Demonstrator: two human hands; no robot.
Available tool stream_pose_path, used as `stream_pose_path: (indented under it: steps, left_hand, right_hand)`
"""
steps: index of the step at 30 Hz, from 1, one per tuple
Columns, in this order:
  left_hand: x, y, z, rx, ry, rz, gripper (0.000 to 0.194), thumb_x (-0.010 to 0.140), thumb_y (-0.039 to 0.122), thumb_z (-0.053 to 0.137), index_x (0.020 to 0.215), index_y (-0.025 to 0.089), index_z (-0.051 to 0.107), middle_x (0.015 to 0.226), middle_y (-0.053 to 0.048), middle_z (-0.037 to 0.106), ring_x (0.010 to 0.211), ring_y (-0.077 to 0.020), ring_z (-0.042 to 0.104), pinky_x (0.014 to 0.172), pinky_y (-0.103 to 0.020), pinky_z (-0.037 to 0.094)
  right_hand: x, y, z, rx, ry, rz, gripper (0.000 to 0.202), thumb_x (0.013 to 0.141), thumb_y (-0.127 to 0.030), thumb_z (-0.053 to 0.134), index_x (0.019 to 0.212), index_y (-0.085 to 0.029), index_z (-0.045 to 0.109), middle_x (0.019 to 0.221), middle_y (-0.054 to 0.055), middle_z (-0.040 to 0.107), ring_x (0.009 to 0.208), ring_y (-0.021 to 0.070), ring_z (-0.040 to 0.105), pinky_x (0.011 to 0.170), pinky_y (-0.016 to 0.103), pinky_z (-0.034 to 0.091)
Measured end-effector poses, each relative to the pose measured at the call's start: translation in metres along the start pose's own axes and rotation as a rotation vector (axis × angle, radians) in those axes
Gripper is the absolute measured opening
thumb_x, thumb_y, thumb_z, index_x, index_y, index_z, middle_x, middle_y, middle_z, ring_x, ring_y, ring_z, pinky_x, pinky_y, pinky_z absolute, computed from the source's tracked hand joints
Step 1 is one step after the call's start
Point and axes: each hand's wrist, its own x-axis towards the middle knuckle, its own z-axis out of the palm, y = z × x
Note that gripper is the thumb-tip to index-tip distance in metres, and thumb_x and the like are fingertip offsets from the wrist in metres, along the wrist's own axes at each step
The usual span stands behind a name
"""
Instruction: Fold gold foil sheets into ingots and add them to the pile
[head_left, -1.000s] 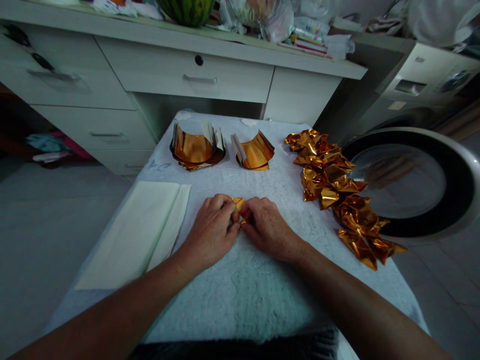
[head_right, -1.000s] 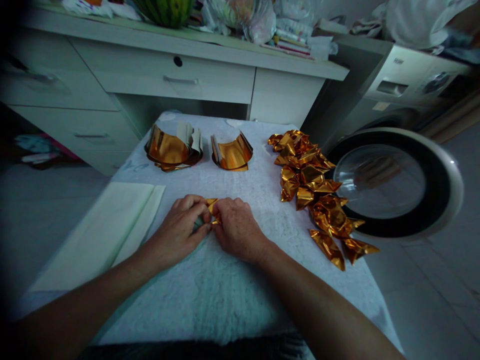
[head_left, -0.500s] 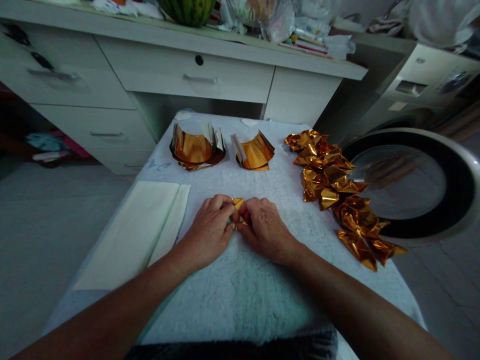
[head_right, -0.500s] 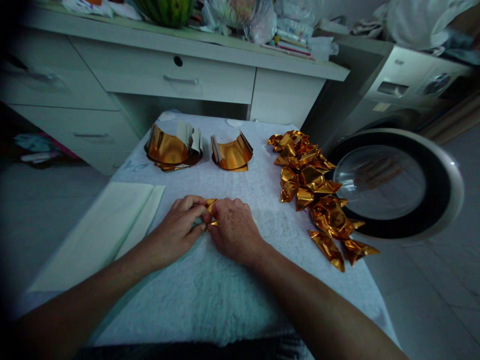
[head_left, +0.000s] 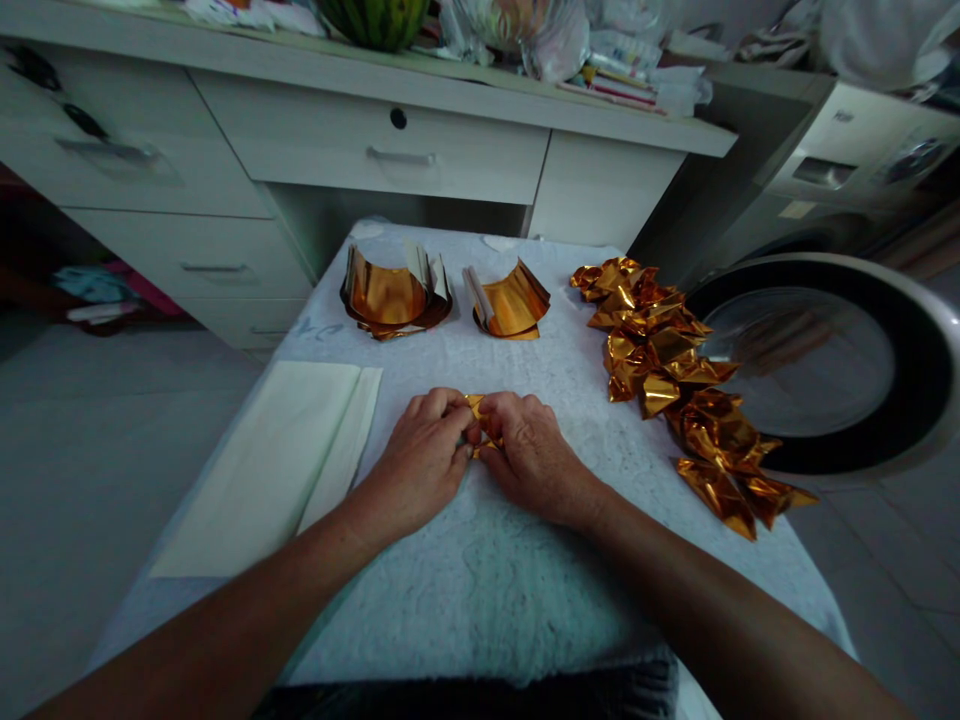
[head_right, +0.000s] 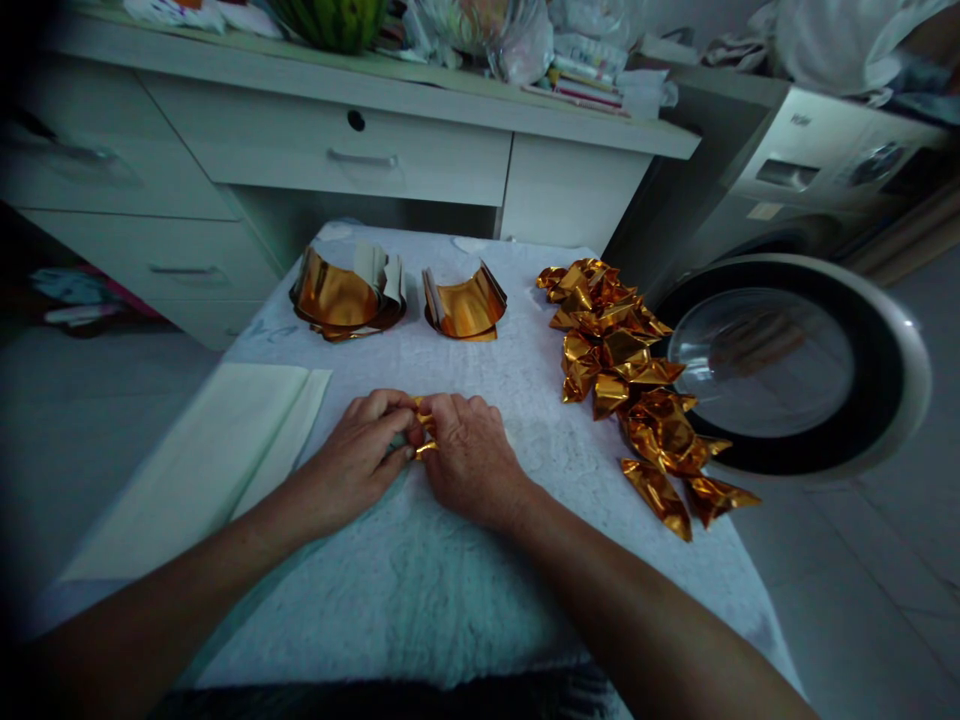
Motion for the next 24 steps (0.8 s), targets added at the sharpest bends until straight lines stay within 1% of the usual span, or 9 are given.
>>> stream_pose_path:
  steps: [5,8,18,21,24]
  left_hand:
    - [-0.0001,0.0002,0.0002,0.002,-0.003,0.01,0.018,0.082,0.003,0.051,0.086,0.02,0.055,0.11,-0.006,0.051,0.106,-0.0239,0.047,0.095,-0.044,0.044]
    - [-0.0007,-0.0007,0.0006,-0.002,0.002,0.026,0.017,0.083,0.003,0.051,0.086,0.019,0.055,0.11,-0.007,0.051,0.106,-0.0242,0.047,0.095,-0.045,0.044]
    - [-0.0017,-0.0023,0.0027,-0.016,0.031,0.034,0.019,0.081,0.002,0.052,0.085,0.02,0.055,0.109,-0.006,0.051,0.106,-0.0239,0.047,0.093,-0.044,0.044]
    - [-0.0019,-0.0035,0.0031,-0.018,0.032,0.036,0.018,0.082,0.002,0.052,0.085,0.02,0.055,0.109,-0.006,0.051,0.106,-0.024,0.047,0.093,-0.044,0.044]
    - [-0.0017,-0.0043,0.0026,-0.021,0.027,0.043,0.017,0.083,0.005,0.053,0.088,0.02,0.055,0.11,-0.006,0.051,0.106,-0.0239,0.047,0.094,-0.044,0.044]
  right_hand:
    - [-0.0043,0.0042,-0.0004,0.013,0.014,-0.06,0.028,0.08,-0.009,0.044,0.106,-0.02,0.042,0.1,0.008,0.058,0.087,0.0219,0.047,0.077,0.037,0.034]
    - [-0.0059,0.0052,-0.0003,0.015,0.017,-0.088,0.032,0.076,-0.005,0.043,0.104,-0.021,0.041,0.102,0.008,0.058,0.088,0.0215,0.047,0.078,0.037,0.034]
    - [-0.0066,0.003,0.0011,-0.019,-0.015,-0.027,0.043,0.062,-0.005,0.043,0.102,-0.02,0.04,0.099,0.009,0.055,0.089,0.0237,0.045,0.079,0.039,0.035]
    - [-0.007,0.0018,-0.0017,-0.021,-0.035,-0.023,0.042,0.062,-0.005,0.043,0.102,-0.019,0.041,0.099,0.009,0.055,0.089,0.0233,0.044,0.08,0.039,0.035]
    - [-0.0083,-0.0005,-0.0062,-0.01,-0.057,-0.044,0.039,0.066,-0.006,0.044,0.103,-0.018,0.045,0.101,0.009,0.054,0.091,0.0232,0.044,0.081,0.039,0.036]
